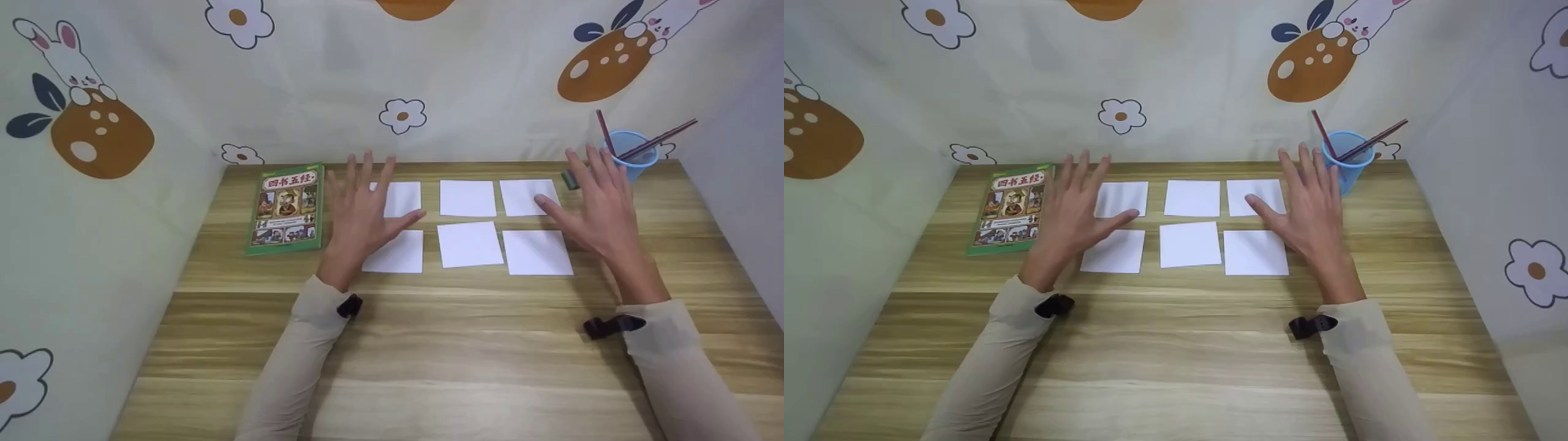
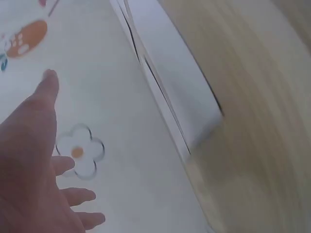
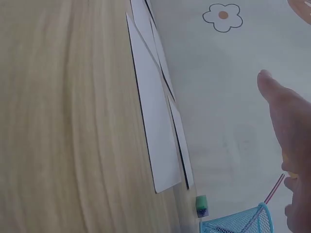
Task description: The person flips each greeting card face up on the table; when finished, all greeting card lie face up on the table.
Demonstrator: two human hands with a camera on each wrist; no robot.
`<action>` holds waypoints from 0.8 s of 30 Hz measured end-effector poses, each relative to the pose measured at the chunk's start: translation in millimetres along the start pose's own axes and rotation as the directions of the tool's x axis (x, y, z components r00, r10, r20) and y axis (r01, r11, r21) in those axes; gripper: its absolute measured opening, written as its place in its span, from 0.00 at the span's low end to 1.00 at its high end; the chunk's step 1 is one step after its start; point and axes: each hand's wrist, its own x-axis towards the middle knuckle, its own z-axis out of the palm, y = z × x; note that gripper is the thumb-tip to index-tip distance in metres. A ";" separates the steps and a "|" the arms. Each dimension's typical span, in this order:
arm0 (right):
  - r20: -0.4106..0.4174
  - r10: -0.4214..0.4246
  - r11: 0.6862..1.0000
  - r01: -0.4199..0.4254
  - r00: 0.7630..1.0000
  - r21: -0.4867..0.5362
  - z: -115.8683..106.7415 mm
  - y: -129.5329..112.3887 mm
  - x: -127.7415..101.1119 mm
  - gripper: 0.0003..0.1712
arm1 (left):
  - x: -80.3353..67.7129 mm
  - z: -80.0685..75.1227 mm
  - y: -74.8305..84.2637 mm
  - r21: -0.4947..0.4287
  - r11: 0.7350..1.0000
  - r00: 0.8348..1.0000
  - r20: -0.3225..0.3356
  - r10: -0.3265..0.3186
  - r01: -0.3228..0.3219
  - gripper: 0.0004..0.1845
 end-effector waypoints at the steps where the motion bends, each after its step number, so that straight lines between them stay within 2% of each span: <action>1: -0.003 -0.015 1.000 0.015 1.000 0.023 -0.6 -0.5 -0.7 0.51 | -0.1 0.5 8.6 -0.005 1.000 0.999 0.013 0.029 -0.029 0.59; 4: 0.007 -0.064 0.996 0.064 0.998 0.067 0.6 -2.3 -3.0 0.47 | -0.3 3.8 35.1 -0.050 0.992 0.992 0.041 0.119 -0.117 0.57; 7: 0.065 -0.117 0.989 0.111 0.991 0.096 5.1 -3.9 -5.6 0.41 | -0.5 8.1 60.9 -0.112 0.972 0.976 0.051 0.213 -0.207 0.54; 10: 0.169 -0.180 0.978 0.159 0.969 0.134 10.5 -4.5 -7.6 0.30 | -0.8 12.0 85.7 -0.167 0.938 0.946 0.068 0.317 -0.303 0.49; 14: 0.315 -0.227 0.966 0.173 0.921 0.190 13.9 -2.5 -7.7 0.21 | -0.5 15.3 117.3 -0.240 0.897 0.894 0.166 0.415 -0.372 0.42; 19: 0.429 -0.177 0.977 0.105 0.886 0.188 13.3 4.1 -7.5 0.30 | 3.1 22.0 147.7 -0.269 0.881 0.839 0.291 0.459 -0.389 0.39; 24: 0.526 -0.111 0.983 0.014 0.843 0.184 14.6 12.0 -11.8 0.40 | 5.6 28.4 165.5 -0.258 0.888 0.800 0.389 0.456 -0.381 0.43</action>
